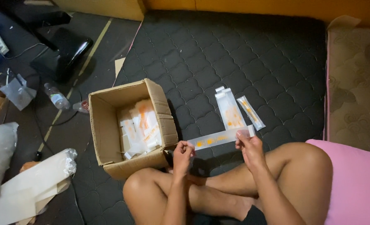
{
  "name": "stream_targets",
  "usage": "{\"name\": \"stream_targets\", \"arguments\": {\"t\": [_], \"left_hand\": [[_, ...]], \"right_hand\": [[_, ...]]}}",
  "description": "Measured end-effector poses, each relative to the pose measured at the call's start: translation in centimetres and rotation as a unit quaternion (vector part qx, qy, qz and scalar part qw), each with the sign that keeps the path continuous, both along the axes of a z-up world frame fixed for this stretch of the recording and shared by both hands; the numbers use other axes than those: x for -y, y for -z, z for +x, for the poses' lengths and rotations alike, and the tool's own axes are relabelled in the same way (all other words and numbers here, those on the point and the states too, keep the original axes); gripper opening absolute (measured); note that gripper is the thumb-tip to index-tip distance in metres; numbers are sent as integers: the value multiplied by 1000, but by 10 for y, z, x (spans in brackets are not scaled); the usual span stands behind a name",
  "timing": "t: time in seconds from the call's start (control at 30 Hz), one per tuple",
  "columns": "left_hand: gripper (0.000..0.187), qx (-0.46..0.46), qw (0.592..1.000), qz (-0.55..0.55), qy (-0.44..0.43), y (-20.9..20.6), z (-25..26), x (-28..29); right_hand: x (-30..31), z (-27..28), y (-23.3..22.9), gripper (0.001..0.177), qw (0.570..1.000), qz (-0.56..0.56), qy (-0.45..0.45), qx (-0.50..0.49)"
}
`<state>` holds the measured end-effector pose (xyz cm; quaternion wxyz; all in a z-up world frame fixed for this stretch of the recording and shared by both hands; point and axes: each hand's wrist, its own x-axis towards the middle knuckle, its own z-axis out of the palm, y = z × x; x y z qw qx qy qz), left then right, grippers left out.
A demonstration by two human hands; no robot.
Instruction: The person sits on the floor and repeatedly peels the backing off long strips of stickers with orange dots. They remove the backing from each strip and place the peeled strips on the floor next to a cardboard box.
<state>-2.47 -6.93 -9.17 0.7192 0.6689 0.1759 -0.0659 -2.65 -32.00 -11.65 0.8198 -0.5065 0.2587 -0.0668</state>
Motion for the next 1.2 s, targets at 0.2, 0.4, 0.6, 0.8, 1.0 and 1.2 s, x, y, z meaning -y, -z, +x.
{"name": "stream_targets", "arguments": {"t": [0.2, 0.4, 0.6, 0.8, 1.0, 1.2], "left_hand": [[6, 47, 997, 45, -42, -28, -3, 8], [5, 54, 997, 27, -39, -23, -1, 10], [6, 42, 998, 23, -40, -27, -2, 10], [8, 26, 999, 33, -26, -23, -1, 8], [16, 20, 950, 262, 167, -17, -11, 13], [28, 155, 849, 393, 316, -32, -18, 29]], "right_hand": [[-6, -3, -20, 12, 999, -39, 14, -4], [-5, -4, -31, 14, 999, -27, 22, -3], [-5, -1, -17, 14, 999, -24, 23, -3], [-5, -1, -17, 14, 999, -31, 18, 5], [-17, -7, -81, 22, 997, -24, 41, 68], [-19, -6, -51, 15, 991, -90, -33, 92]]}}
